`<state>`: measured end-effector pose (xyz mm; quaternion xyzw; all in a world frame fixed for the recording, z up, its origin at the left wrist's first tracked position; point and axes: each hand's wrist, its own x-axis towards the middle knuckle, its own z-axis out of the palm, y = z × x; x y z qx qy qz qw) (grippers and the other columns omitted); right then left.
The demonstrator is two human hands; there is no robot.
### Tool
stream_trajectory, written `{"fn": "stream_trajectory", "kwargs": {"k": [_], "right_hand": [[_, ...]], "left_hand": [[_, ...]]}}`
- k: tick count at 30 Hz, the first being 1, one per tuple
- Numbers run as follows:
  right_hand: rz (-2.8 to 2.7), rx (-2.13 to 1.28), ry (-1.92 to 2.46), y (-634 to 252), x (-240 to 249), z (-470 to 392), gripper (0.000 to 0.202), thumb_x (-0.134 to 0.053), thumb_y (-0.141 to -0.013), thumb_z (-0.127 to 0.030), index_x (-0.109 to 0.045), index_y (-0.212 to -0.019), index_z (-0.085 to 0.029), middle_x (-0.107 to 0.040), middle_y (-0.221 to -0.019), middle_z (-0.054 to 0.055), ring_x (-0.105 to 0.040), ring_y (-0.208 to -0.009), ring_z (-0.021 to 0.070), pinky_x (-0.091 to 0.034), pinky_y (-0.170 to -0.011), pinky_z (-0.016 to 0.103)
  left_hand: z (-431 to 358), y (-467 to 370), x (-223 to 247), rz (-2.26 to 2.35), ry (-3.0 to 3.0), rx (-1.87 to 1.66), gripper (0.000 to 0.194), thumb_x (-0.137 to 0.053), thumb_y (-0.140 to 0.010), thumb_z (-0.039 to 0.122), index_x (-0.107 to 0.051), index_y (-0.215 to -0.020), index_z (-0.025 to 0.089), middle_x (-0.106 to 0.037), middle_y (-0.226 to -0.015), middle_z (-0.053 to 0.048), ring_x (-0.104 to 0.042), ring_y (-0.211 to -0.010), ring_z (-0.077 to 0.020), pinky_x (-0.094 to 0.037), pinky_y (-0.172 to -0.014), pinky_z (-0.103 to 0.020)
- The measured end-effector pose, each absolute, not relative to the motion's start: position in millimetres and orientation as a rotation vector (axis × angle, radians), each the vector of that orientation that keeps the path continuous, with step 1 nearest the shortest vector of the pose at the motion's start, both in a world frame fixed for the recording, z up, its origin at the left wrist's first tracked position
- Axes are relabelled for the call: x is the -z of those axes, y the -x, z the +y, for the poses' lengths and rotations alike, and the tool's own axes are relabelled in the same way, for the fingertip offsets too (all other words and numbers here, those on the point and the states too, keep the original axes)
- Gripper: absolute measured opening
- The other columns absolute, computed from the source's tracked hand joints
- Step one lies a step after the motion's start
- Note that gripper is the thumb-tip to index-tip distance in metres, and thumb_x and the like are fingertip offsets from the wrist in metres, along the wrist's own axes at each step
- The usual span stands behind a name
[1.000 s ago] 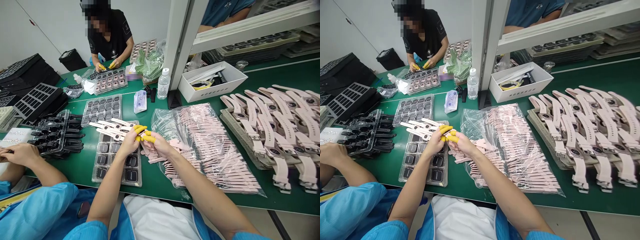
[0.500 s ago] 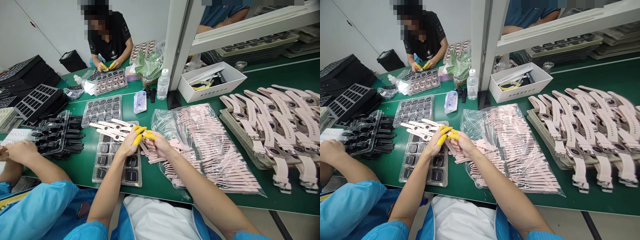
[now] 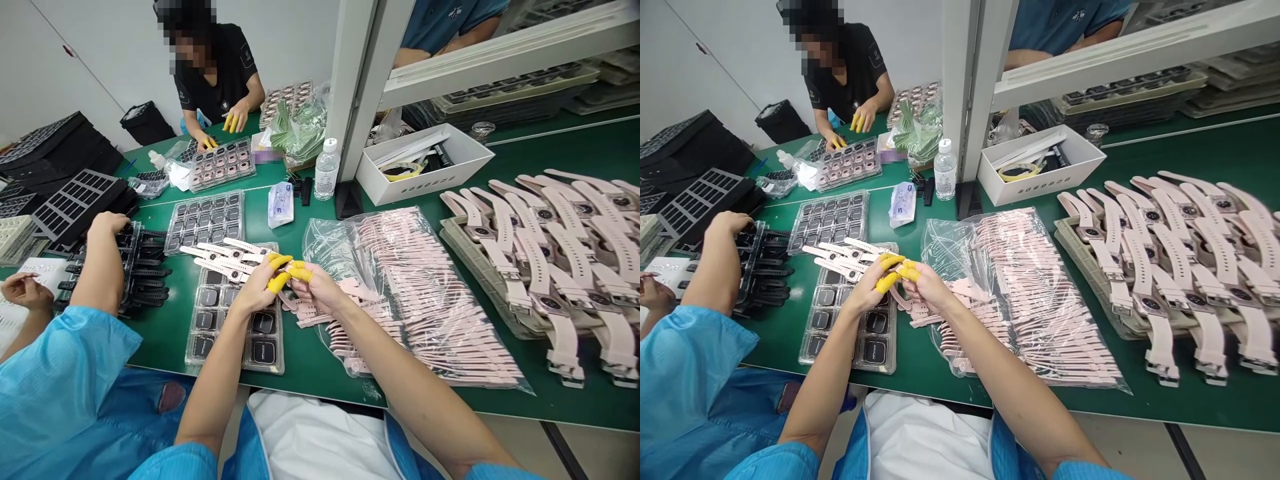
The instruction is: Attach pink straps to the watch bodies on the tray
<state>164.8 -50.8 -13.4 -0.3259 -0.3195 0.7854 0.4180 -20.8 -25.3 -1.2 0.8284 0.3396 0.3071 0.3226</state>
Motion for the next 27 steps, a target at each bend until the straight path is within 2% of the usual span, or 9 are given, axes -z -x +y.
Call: {"fn": "stream_trajectory", "kwargs": {"k": [4, 8, 10, 14, 18, 23, 27], "right_hand": [[-1.060, -1.725, 0.908, -172.6, 10.0, -48.7, 0.045, -0.072, -0.085, -0.064, -0.055, -0.091, -0.023, -0.049, -0.056, -0.008, -0.034, -0.042, 0.0086, -0.024, -0.040, 0.022], [-1.376, -1.506, 0.993, -185.6, 9.2, -45.7, 0.040, -0.065, -0.092, -0.062, -0.063, -0.097, -0.022, -0.056, -0.068, -0.004, -0.045, -0.055, 0.0120, -0.033, -0.051, 0.025], [-1.526, -1.399, 1.052, -190.0, 9.1, -45.2, 0.037, -0.060, -0.097, -0.058, -0.066, -0.098, -0.022, -0.059, -0.073, -0.002, -0.048, -0.061, 0.0138, -0.035, -0.057, 0.027], [-1.750, -1.276, 1.169, -194.0, 3.9, -46.4, 0.034, -0.055, -0.101, -0.054, -0.068, -0.097, -0.023, -0.061, -0.070, -0.001, -0.048, -0.057, 0.0155, -0.031, -0.058, 0.029], [-1.845, -1.155, 1.296, -206.0, -4.6, -45.8, 0.030, -0.057, -0.100, -0.052, -0.067, -0.105, -0.024, -0.068, -0.080, 0.002, -0.056, -0.067, 0.0192, -0.033, -0.062, 0.030], [-2.072, -0.902, 1.633, -232.0, 1.6, -43.5, 0.019, -0.068, -0.091, -0.041, -0.065, -0.094, -0.023, -0.070, -0.097, 0.008, -0.061, -0.080, 0.0235, -0.035, -0.065, 0.033], [-2.243, -0.858, 1.731, -239.6, 10.8, -43.9, 0.017, -0.073, -0.084, -0.037, -0.067, -0.088, -0.021, -0.071, -0.104, 0.011, -0.065, -0.090, 0.0276, -0.038, -0.067, 0.035]], "left_hand": [[-25.4, 23.0, -5.5, 0.952, -2.200, -0.846, 0.047, -0.055, -0.101, 0.025, -0.057, -0.148, 0.025, -0.067, -0.133, -0.014, -0.065, -0.123, -0.0278, -0.054, -0.108, -0.047], [-19.4, 42.2, -30.9, 1.151, -2.280, -0.747, 0.050, -0.054, -0.099, 0.020, -0.057, -0.148, 0.027, -0.069, -0.136, -0.013, -0.067, -0.123, -0.0289, -0.055, -0.107, -0.045], [-15.5, 56.4, -45.6, 1.269, -2.338, -0.675, 0.046, -0.056, -0.097, 0.021, -0.063, -0.142, 0.026, -0.072, -0.128, -0.012, -0.070, -0.114, -0.0292, -0.057, -0.101, -0.043], [-14.2, 83.0, -67.1, 1.457, -2.498, -0.460, 0.024, -0.061, -0.093, 0.024, -0.076, -0.111, 0.026, -0.076, -0.098, -0.010, -0.071, -0.091, -0.0301, -0.057, -0.086, -0.039], [-17.6, 116.1, -81.4, 1.523, -2.556, -0.308, 0.022, -0.058, -0.090, 0.025, -0.077, -0.102, 0.026, -0.077, -0.098, -0.011, -0.070, -0.092, -0.0313, -0.056, -0.086, -0.040], [-12.7, 173.6, -98.3, 1.679, -2.371, -0.091, 0.021, -0.060, -0.084, 0.034, -0.077, -0.091, 0.026, -0.077, -0.086, -0.009, -0.070, -0.086, -0.0297, -0.054, -0.079, -0.034], [-3.8, 197.4, -102.3, 1.792, -2.129, 0.102, 0.018, -0.063, -0.078, 0.035, -0.075, -0.083, 0.024, -0.077, -0.081, -0.007, -0.069, -0.083, -0.0278, -0.051, -0.073, -0.030]]}}
